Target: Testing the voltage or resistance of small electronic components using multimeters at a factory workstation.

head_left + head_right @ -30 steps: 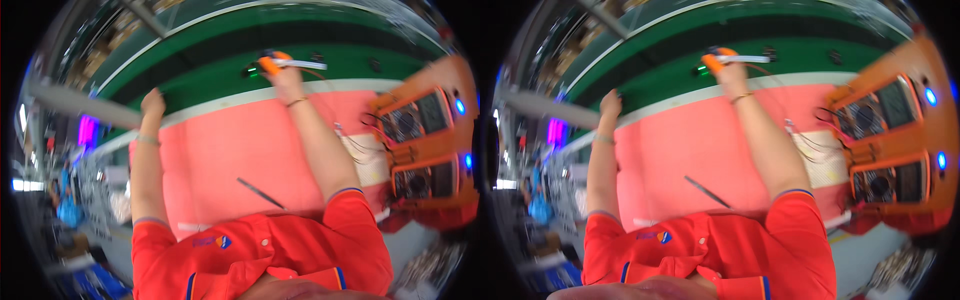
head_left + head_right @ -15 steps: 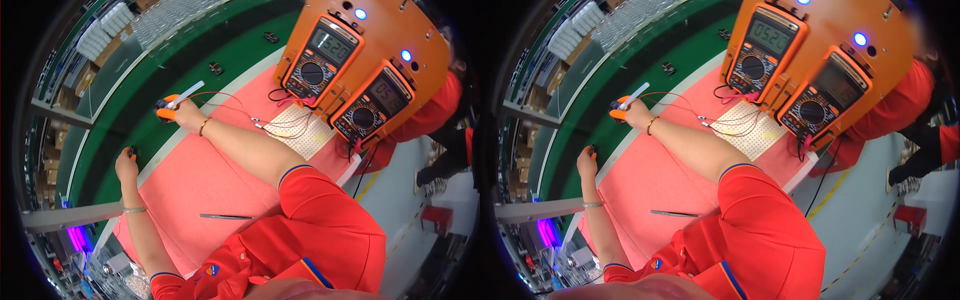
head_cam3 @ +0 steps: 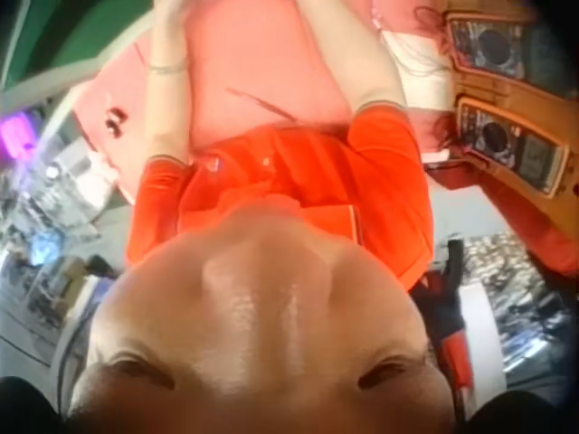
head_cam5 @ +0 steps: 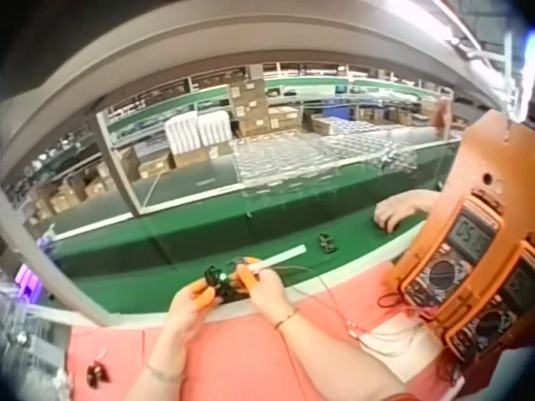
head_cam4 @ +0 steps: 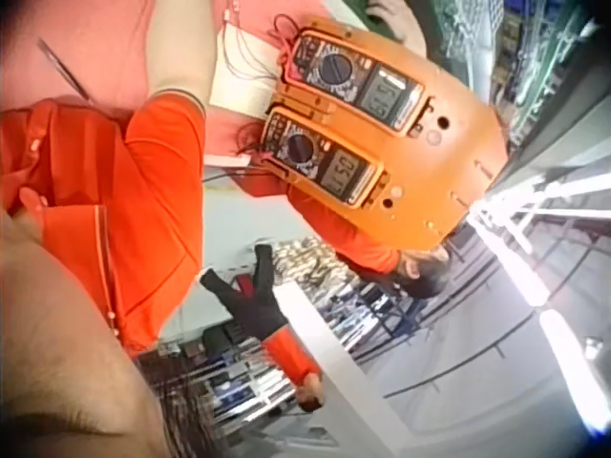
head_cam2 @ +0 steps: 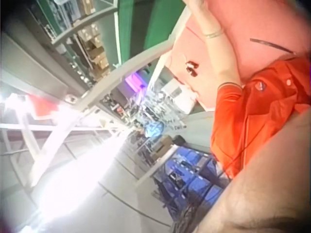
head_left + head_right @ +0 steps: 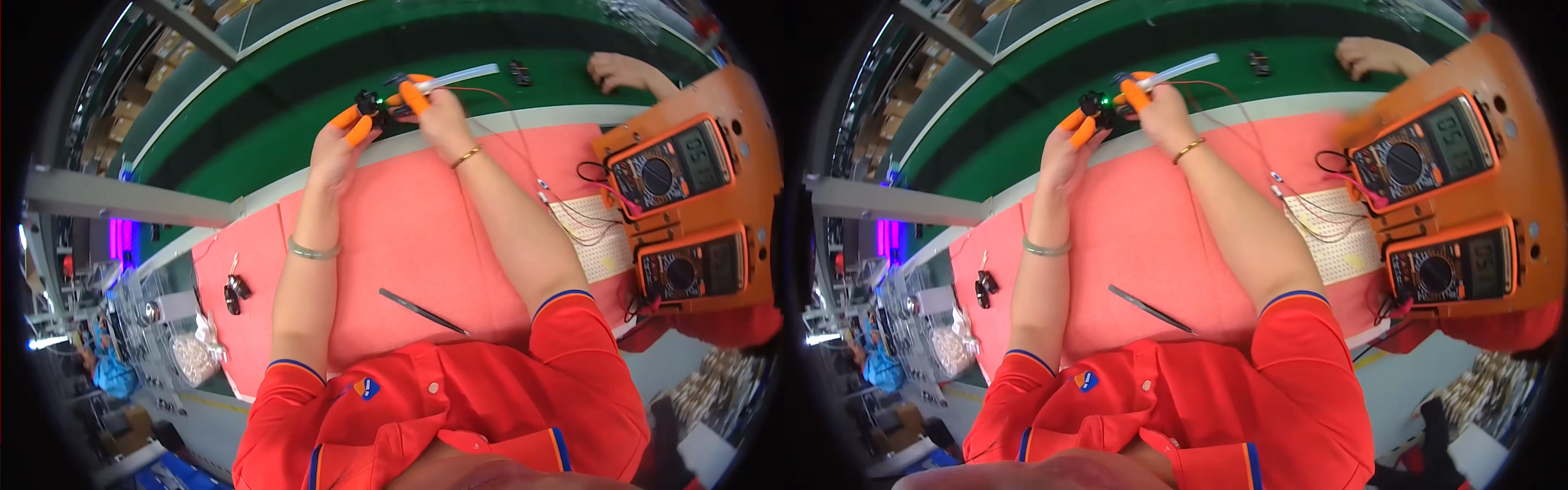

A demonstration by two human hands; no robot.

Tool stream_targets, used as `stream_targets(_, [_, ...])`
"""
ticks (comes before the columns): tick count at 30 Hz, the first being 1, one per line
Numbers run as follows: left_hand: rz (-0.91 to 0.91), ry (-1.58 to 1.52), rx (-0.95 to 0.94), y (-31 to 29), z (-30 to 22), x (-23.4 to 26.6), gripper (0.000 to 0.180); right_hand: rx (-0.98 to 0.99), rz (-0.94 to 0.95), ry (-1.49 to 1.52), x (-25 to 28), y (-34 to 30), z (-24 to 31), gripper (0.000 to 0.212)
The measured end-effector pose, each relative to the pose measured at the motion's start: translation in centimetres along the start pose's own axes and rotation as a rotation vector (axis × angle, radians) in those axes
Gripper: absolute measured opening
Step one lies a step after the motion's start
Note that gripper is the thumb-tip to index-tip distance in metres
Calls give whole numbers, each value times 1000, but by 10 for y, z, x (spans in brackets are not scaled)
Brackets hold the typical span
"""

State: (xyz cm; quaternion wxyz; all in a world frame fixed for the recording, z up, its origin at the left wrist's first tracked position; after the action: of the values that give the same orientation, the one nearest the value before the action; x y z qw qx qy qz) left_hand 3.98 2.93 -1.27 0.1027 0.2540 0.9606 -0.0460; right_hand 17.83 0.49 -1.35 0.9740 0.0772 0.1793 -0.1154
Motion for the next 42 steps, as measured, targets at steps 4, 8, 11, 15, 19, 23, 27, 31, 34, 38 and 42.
stream_targets(4, [-69,-60,60,2,4,16,28,-31,-35,97,-11,-6,7,24])
stream_targets(8, [-108,52,39,-1,-1,3,27,34,-2,12,-21,-12,-1,23])
stream_targets(11, [-131,104,36,-2,4,5,27,-18,-29,-17,-22,-15,-1,23])
stream_targets(15, [-168,126,-9,-1,2,7,25,55,-2,27,-23,-13,3,23])
stream_targets(19, [-139,43,-109,-3,-12,14,24,146,-135,84,0,-5,17,24])
stream_targets(23, [18,-77,-228,-10,-31,0,23,86,-203,179,19,3,5,24])
stream_targets(27, [136,-237,-216,-16,-39,-16,26,69,-185,129,16,1,-2,24])
stream_targets(31, [190,-475,-145,-14,-34,-11,30,68,-190,210,15,3,-2,23])
stream_targets(34, [184,-632,-90,-9,-27,-4,30,67,-194,192,15,3,-1,23])
stream_targets(38, [49,-599,-8,-2,-15,9,27,64,-171,165,13,3,-5,24])
stream_targets(42, [-244,298,-1,4,-13,43,26,59,-156,160,12,2,-6,25])
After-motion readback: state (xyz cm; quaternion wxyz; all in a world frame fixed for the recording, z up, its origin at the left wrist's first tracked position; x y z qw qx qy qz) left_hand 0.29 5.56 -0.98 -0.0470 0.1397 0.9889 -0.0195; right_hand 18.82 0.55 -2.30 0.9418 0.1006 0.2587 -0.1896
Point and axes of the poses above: each hand's wrist, its own y-axis towards the middle knuckle, its own x-axis out of the back of the hand, z = x × y, the point moved 6 cm from there along y, towards the middle knuckle, and after that the axes turned 8 degrees about y, right-handed, at the moved point
